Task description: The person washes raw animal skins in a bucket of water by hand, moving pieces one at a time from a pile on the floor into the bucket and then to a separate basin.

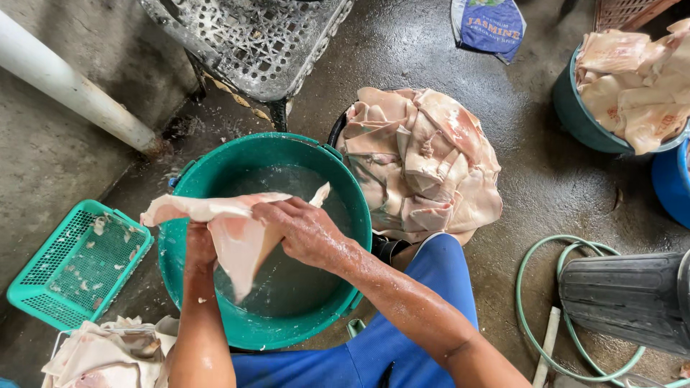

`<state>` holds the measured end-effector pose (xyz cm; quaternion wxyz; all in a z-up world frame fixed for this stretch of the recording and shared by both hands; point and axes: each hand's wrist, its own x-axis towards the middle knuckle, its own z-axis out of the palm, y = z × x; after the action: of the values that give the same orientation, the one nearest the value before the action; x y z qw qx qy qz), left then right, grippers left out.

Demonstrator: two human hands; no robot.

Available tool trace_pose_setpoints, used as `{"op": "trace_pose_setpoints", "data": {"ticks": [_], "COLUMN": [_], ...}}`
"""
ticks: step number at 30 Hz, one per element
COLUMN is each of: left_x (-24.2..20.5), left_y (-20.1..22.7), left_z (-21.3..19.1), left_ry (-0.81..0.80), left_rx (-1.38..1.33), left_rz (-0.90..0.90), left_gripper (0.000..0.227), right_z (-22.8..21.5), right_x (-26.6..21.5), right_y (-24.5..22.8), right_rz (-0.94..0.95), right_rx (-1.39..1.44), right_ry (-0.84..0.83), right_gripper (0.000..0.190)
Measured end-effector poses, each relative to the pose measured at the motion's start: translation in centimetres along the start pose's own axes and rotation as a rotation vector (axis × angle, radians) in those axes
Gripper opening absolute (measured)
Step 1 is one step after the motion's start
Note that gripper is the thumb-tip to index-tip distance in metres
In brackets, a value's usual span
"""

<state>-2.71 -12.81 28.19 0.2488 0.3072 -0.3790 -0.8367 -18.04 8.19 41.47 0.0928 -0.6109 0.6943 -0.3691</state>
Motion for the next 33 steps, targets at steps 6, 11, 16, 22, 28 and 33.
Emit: {"op": "trace_pose_setpoints", "data": {"ticks": [6, 11, 16, 22, 28, 33], "left_x": [-0.4, -0.4, 0.1, 0.6, 1.2, 3.3], "left_y": [-0.8, -0.5, 0.1, 0.2, 0.4, 0.8], "left_z": [-0.5, -0.3, 0.5, 1.4, 2.5, 4.7], "left_ry": [0.024, 0.025, 0.012, 0.012, 0.001, -0.027], "left_rx": [0.048, 0.064, 0.086, 0.117, 0.157, 0.237], "left_rz": [0.005, 0.032, 0.066, 0.103, 0.128, 0.169], "left_gripper": [0.045, 0.044, 0.043, 0.041, 0.040, 0.039], "right_z": [0.9, 0.4, -0.1, -0.6, -1.6, -4.0], "right_x": [-0.1, -0.3, -0.2, -0.3, -0.1, -0.1], "right_y": [0.2, 0.3, 0.2, 0.5, 0.9, 1.9], "right_rz": [0.163, 0.108, 0.103, 0.173, 0.134, 0.185], "right_rx": [0.024, 0.038, 0.069, 0.063, 0.078, 0.145], "right_ry": [-0.133, -0.059, 0.001, -0.029, 0.035, 0.097], "right_gripper": [0.081, 0.067, 0.061, 0.059, 0.061, 0.058]}}
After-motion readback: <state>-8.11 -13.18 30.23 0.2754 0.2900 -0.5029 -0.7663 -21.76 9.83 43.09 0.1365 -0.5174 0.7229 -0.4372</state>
